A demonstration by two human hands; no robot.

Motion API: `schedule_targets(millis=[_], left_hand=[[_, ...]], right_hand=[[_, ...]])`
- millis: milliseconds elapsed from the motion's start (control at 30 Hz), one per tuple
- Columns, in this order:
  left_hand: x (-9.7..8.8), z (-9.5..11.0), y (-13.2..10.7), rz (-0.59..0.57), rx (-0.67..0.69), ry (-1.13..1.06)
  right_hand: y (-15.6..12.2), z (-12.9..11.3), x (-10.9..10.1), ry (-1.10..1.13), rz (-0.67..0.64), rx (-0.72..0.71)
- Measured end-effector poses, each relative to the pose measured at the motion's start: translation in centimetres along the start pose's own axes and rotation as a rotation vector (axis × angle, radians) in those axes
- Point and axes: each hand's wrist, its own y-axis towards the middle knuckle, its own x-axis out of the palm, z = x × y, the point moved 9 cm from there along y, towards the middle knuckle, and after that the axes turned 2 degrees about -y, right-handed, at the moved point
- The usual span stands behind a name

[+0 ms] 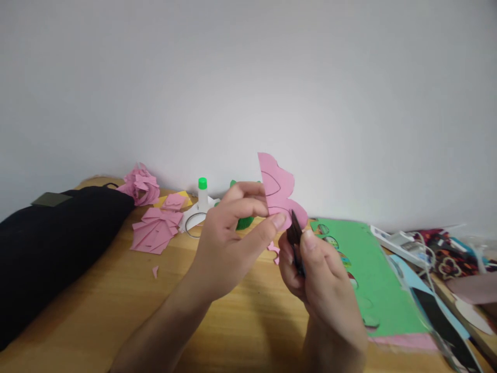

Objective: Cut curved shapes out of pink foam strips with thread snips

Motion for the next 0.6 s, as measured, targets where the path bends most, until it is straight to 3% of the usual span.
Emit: schedule_targets(millis=[600], left_hand=[[-0.42,0.08,-0.09,0.034,0.023,-0.027]], right_hand=[[-0.17,-0.25,0.5,0.092,-0.066,-0.005]])
